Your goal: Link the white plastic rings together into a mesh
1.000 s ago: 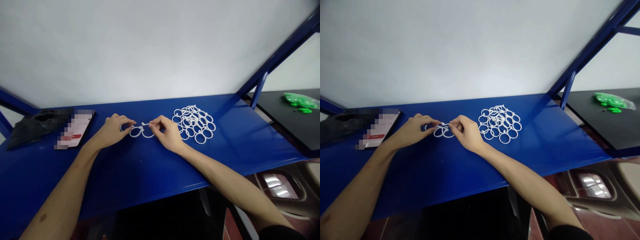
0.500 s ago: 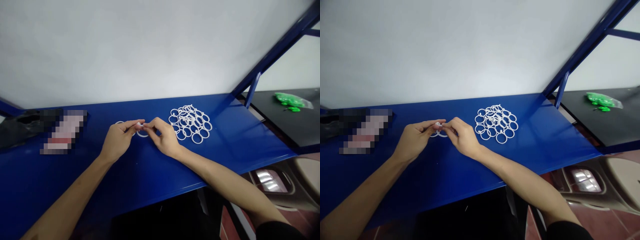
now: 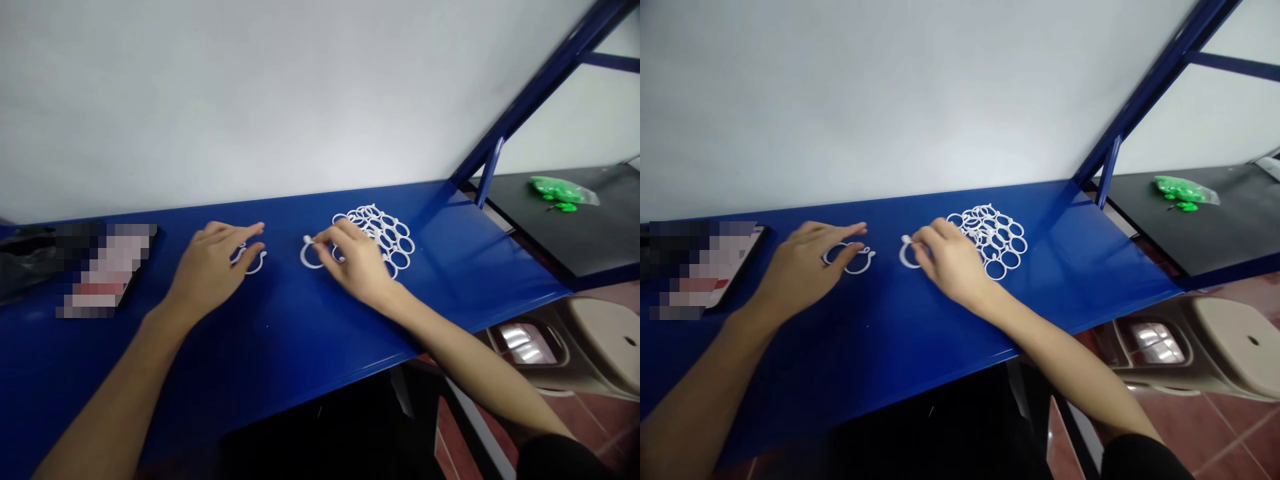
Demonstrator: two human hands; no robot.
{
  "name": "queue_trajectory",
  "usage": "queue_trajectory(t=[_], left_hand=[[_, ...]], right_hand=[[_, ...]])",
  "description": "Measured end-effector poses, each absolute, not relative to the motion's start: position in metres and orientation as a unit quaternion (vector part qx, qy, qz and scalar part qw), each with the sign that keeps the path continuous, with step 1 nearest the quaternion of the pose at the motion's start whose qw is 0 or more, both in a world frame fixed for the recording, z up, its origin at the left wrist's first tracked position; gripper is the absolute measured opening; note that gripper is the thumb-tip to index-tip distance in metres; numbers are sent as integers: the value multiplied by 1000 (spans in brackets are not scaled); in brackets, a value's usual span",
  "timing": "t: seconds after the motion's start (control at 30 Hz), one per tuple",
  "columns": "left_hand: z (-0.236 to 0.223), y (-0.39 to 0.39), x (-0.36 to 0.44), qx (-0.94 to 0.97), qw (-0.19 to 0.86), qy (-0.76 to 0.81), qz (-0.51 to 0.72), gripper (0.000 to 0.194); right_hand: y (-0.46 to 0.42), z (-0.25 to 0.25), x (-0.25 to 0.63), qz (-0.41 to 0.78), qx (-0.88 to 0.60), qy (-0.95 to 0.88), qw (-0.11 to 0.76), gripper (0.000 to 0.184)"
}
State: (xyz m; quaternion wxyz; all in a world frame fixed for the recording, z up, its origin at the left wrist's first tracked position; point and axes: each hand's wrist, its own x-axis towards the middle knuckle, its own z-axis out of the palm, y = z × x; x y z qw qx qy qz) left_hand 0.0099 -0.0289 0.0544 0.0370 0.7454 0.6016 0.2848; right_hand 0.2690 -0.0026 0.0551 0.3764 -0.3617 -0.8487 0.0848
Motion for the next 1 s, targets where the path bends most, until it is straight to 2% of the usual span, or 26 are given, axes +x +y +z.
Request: queue_trajectory(t=[0.07,0.2,0.33,0.6,1.0], left_hand=[[51,-22,-9,759,1,615,215,38],[38,-15,-31,771,14,619,150,33],[28,-13,-27,774,26,613,156,27],[24,-12,-18,767,17,621,158,30],[30,-15,-6,747,-20,627,221,21]], right_hand=[[-5,55,294,45,-415,-829,373,14],[-15,44,337,22,-468,-824,318,14],[-22,33,353,18,-505,-814,288,16],[-22,22,356,14,-532,-800,277,16],[-24,26,358,-12,-513,-796,322,17]])
